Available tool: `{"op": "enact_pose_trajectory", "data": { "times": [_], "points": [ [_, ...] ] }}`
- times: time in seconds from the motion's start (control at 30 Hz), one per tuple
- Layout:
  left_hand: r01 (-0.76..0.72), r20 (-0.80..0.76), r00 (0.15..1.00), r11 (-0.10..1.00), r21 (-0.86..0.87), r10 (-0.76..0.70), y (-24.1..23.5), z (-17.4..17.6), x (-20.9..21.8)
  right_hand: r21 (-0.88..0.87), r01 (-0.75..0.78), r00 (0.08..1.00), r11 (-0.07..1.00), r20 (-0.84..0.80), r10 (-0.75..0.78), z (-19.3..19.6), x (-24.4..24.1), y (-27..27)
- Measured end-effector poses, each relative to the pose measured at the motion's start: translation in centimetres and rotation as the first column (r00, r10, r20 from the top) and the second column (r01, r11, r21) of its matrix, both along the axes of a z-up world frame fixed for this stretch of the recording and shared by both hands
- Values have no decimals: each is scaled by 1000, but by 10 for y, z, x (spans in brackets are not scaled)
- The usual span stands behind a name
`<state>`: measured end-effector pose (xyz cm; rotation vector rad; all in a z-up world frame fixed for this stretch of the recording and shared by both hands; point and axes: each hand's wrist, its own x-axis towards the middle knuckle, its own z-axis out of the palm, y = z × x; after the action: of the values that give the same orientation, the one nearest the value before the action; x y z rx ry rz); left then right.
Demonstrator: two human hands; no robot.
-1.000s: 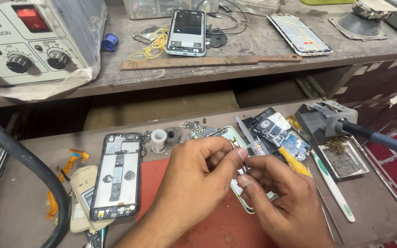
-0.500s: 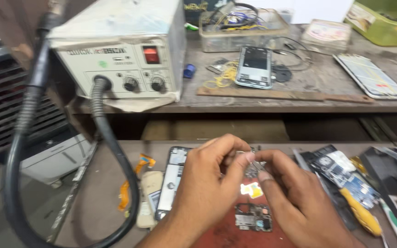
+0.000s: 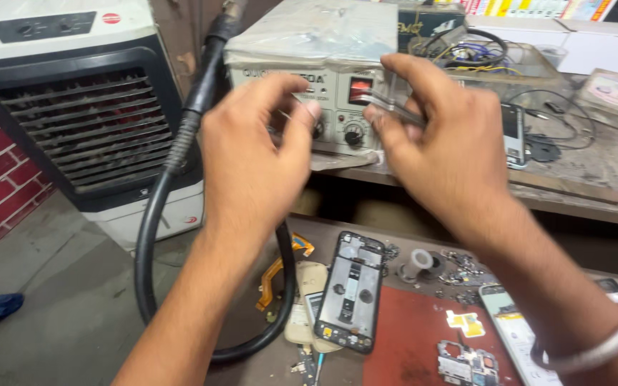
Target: The person uses a hot air rework station to heat a small circuit board component while manipulating it with tweezers. They then apply flux from a syringe and use a soldering iron to work on the board. The person cleans the soldering iron tip on a sponge and continues the soldering process on the circuit board.
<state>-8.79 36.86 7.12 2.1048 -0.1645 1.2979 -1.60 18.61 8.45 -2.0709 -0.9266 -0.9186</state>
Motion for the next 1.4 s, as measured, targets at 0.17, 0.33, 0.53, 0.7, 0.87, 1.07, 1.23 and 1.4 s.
{"op": "enact_pose_trajectory", "data": {
  "times": [0.17, 0.33, 0.53, 0.7, 0.87, 1.07, 1.23, 1.4],
  "points": [
    [-370, 216, 922, 898, 240, 322, 41, 0, 2, -129, 61, 980, 990, 196, -35, 11, 23, 8],
    [-324, 100, 946, 920, 221, 309, 52, -6, 16, -147, 124, 982, 981, 158, -100, 16, 27, 14],
    [-362, 129, 931, 903, 230, 340, 50, -11, 24, -132, 166, 980, 977, 132, -148, 17, 29, 20],
    [-355, 106, 935, 906, 230, 339, 49, -7, 26, -116, 143, 968, 983, 225, -114, 22, 26, 27],
    [-602, 148, 796, 737, 307, 588, 57, -3, 18, -34, 6, 994, 999, 110, -2, 22, 13, 39],
    [-536, -338, 744, 817, 214, 576, 74, 3, 21, -9, -43, 995, 999, 85, 43, 25, 13, 46],
    [-504, -204, 821, 844, 183, 534, 78, 8, 24, 9, -62, 997, 998, 47, 62, 23, 11, 44],
    [-498, 14, 862, 843, 205, 506, 72, 25, 25, 15, -42, 997, 999, 67, 41, 24, 8, 42]
  ]
}}
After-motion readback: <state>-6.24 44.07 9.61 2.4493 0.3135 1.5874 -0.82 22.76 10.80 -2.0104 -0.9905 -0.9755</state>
